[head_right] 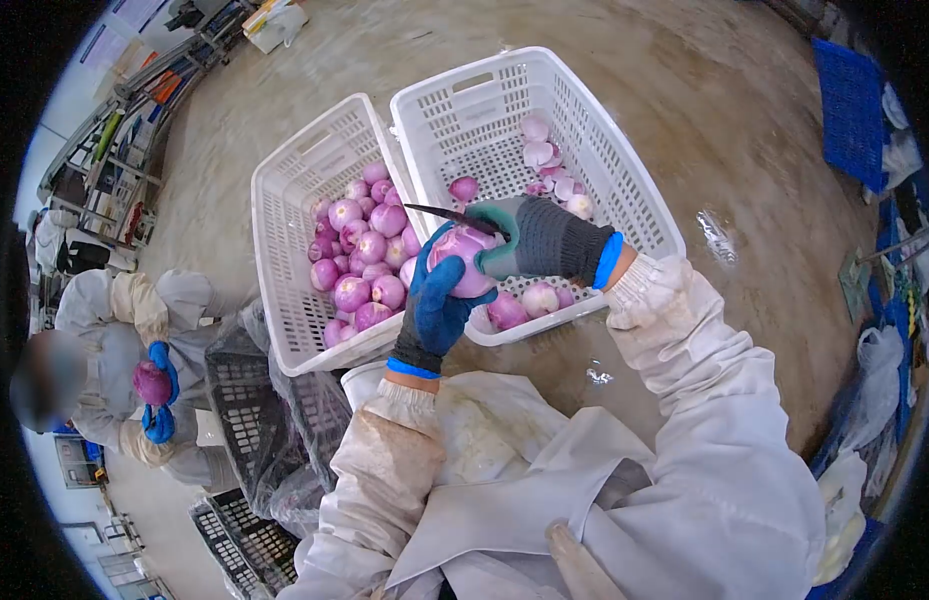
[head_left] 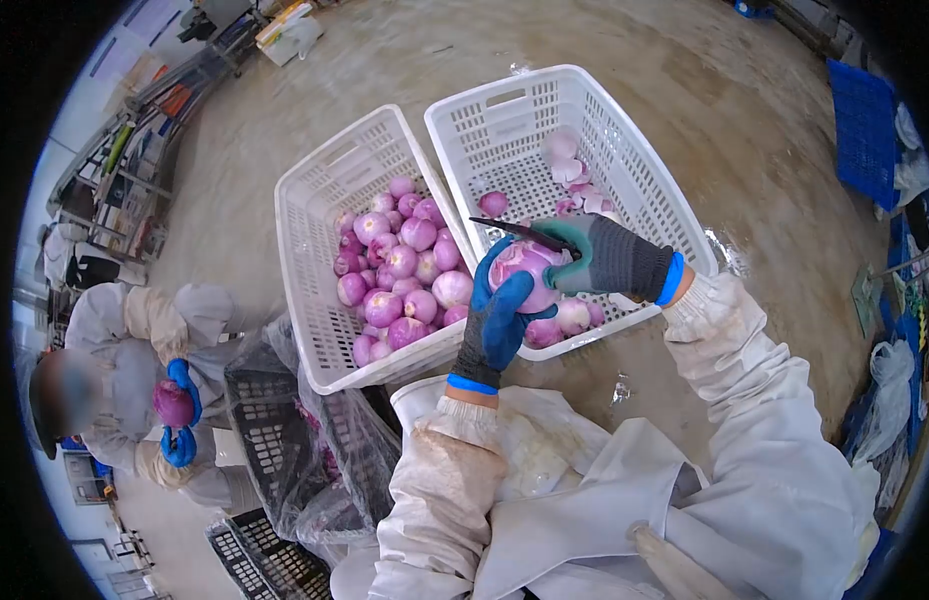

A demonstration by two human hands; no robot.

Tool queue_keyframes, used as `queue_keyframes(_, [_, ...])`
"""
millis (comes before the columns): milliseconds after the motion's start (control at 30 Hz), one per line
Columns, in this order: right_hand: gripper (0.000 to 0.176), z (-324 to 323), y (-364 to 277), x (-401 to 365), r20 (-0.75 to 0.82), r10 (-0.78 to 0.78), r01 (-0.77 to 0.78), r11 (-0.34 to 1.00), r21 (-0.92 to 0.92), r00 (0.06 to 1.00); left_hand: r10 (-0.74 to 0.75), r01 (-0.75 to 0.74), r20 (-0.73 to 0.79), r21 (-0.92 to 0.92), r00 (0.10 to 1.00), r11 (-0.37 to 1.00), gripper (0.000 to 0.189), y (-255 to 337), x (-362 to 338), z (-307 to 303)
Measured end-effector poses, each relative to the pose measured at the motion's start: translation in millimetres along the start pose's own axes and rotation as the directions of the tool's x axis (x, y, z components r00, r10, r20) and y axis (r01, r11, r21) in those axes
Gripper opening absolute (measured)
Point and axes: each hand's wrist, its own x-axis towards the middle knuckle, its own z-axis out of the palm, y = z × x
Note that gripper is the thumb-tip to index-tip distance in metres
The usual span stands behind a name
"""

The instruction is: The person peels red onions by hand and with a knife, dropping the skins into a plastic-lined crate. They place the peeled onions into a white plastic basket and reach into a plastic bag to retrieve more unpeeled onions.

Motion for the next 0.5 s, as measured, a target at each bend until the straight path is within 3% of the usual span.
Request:
queue_keyframes(67, [0.064, -3.8, -8.7, -0.1, 0.092, 0.122, -0.125, 0.992, 0.027, 0.988, 0.015, -0.016, 0.017, 0.021, 1.000, 1.000, 0.068, 0.1, -0.4, 2.0])
queue_keyframes(200, [0.057, -5.4, -3.9, 0.5, 0.061, 0.201, -0.201, 0.980, -0.011, 0.978, 0.090, -0.093, 0.040, 0.056, 0.995, 0.994, 0.075, 1.4, 0.6, -1.0])
queue_keyframes(267, [0.041, -3.7, 0.2, -7.5, 0.072, 0.422, -0.425, 0.860, 0.284, 0.904, 0.114, -0.118, 0.067, 0.061, 0.991, 0.991, 0.076, 2.6, 1.5, -4.0])
queue_keyframes(367, [0.043, -6.2, -3.7, -14.5, 0.042, 0.379, -0.360, 0.831, 0.423, 0.924, 0.086, -0.090, 0.128, 0.022, 0.988, 0.996, 0.077, 9.6, 1.2, 5.6])
queue_keyframes(500, [0.050, 7.4, 28.8, -13.6, -0.102, 0.276, -0.231, 0.919, 0.321, 0.956, 0.096, -0.094, 0.059, -0.041, 0.994, 0.995, 0.078, 12.0, 3.7, 9.5])
